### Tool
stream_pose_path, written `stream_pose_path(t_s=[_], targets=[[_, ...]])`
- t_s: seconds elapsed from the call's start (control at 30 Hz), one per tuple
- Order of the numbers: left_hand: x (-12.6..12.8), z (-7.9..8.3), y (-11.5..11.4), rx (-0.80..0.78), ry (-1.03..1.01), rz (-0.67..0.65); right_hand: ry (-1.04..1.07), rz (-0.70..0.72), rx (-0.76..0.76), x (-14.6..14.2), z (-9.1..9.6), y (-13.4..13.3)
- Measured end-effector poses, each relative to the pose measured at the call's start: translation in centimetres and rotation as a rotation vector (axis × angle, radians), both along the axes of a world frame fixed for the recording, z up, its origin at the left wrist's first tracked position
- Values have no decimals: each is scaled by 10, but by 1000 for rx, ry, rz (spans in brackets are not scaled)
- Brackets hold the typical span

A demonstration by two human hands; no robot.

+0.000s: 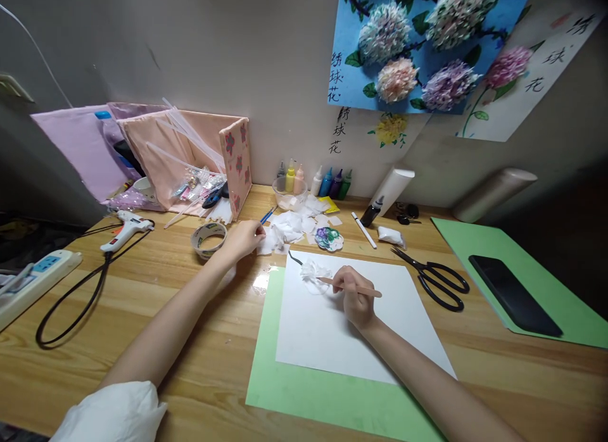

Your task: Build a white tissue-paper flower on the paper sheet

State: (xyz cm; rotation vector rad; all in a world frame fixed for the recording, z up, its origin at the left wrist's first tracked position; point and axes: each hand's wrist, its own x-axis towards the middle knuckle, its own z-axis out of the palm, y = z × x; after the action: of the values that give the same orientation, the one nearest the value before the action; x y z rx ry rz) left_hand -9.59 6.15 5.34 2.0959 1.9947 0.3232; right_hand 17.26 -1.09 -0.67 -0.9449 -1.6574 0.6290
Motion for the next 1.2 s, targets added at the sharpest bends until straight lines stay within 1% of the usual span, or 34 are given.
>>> stream_pose_path(t_s=[0.13,0.27,0.33,0.4,0.47,0.5,0.57,0.63,0.73,0.8,0.83,0.9,1.0,1.2], targets=[[-4,12,-1,99,-24,-28,8,7,-2,0,0,0],[-6,30,-6,207,-60,-24,5,2,-3,0,0,1],[-4,40,-10,266,-112,-43,4,-1,-4,0,0,1],[-1,48,-15,282,-196,-85,2,3,0,0,-1,1],[6,55,-20,231,-301,-151,-5,22,9,1,-1,1],[9,57,-22,180,-355,-199,-12,35,14,1,0,1],[17,60,-27,29,-449,-324,-35,66,24,0,1,1],[24,58,-30,-166,-495,-481,-91,100,38,-1,3,1],[32,48,-32,-464,-465,-689,-206,157,68,-3,6,2],[36,38,-32,-601,-434,-774,-271,186,98,-4,7,3],[38,33,-33,-637,-427,-797,-294,193,115,-4,7,4],[42,22,-32,-644,-422,-802,-331,199,137,-5,7,5],[47,11,-31,-607,-424,-749,-350,181,116,-5,6,6],[54,2,-29,-459,-362,-662,-293,143,19,-5,8,4]])
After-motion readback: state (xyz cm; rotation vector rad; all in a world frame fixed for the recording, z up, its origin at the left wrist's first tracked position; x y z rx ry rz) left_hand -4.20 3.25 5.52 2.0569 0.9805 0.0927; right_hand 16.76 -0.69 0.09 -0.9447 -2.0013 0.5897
